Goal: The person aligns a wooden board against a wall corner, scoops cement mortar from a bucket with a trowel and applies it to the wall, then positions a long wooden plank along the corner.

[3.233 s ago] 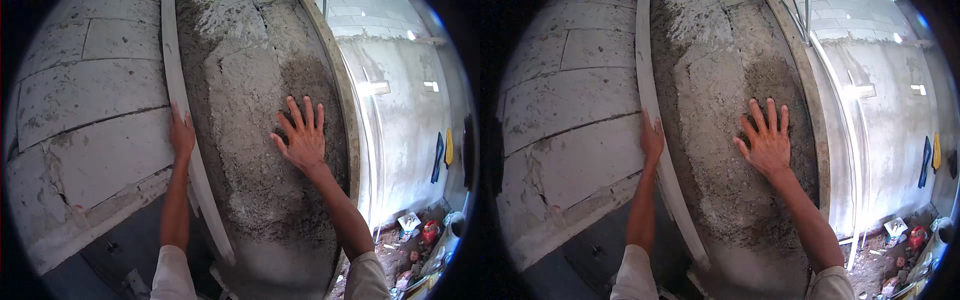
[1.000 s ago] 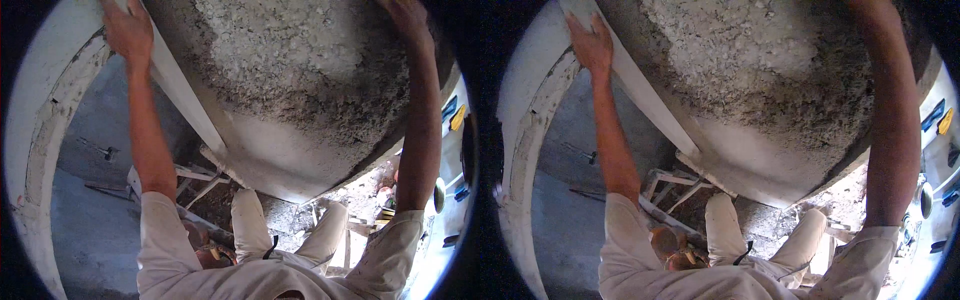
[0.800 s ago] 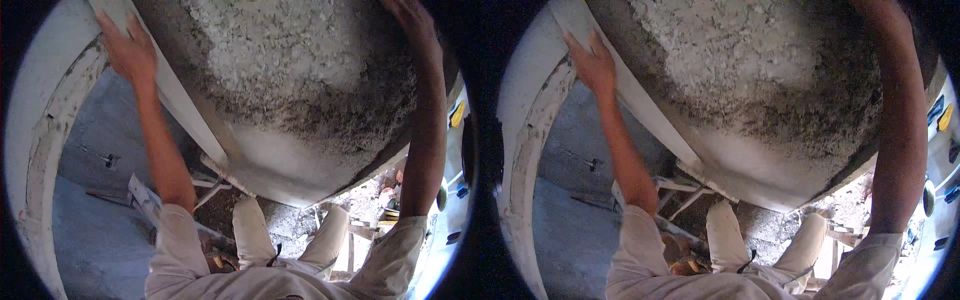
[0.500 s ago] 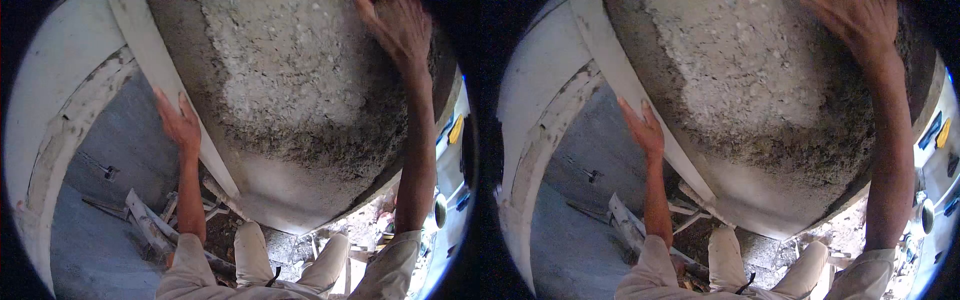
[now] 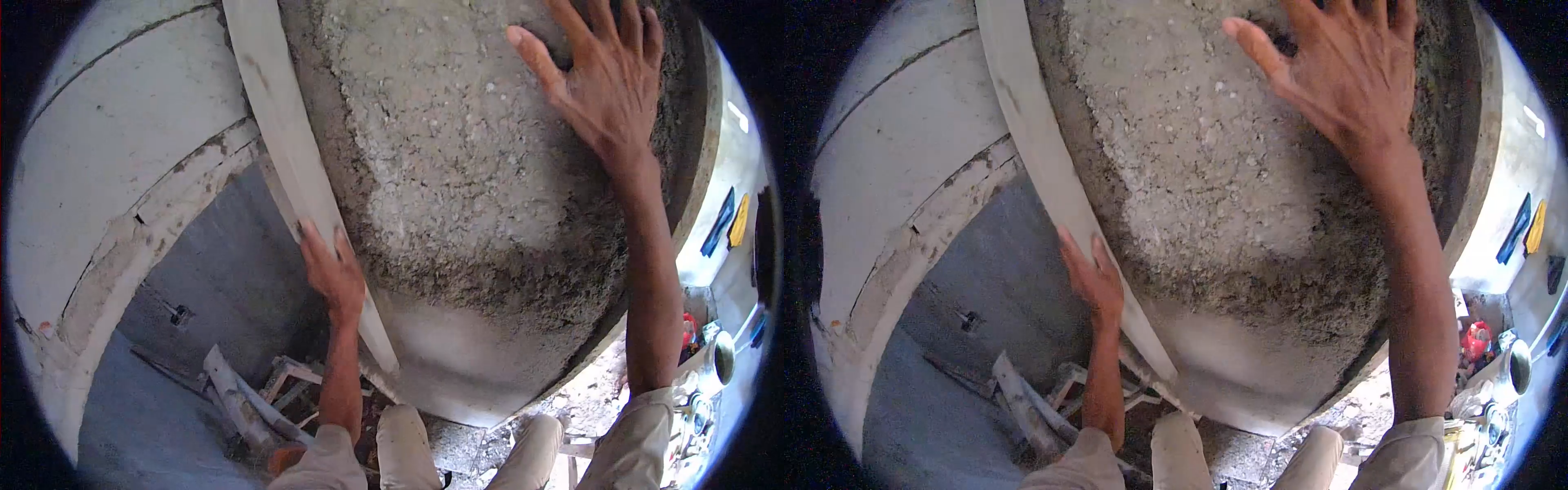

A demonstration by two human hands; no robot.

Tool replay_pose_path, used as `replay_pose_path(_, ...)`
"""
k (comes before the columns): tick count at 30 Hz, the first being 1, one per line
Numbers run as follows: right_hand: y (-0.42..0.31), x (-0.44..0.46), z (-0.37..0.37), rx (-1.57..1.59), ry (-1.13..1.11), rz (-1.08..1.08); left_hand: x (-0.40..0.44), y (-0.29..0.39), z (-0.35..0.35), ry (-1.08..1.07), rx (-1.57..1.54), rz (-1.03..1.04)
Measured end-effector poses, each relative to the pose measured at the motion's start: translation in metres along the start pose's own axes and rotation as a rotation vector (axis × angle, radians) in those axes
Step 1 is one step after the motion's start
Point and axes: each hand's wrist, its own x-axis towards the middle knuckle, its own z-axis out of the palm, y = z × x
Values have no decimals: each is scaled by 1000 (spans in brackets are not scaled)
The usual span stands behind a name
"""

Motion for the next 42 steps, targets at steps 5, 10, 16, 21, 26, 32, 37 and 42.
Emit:
replay_pose_path(5,4,2,2,7,-50,25,44,18,-14,10,-42,26)
replay_pose_path(10,5,0,2,37,-9,-6,192,43,-10,219,-88,252)
replay_pose_path(16,3,-6,16,-222,39,-59,251,43,-4,155,-2,243)
replay_pose_path(21,12,-13,33,-216,133,-104,126,17,-6,113,-49,140)
replay_pose_path(26,19,-8,39,-384,159,-113,47,-21,0,45,-98,8)
replay_pose_path(32,3,2,3,-54,-50,14,137,20,-15,63,-73,70)
replay_pose_path(37,10,6,5,87,76,-24,266,73,-23,177,-6,138)
replay_pose_path(42,13,6,1,235,45,4,257,77,-22,203,-9,133)
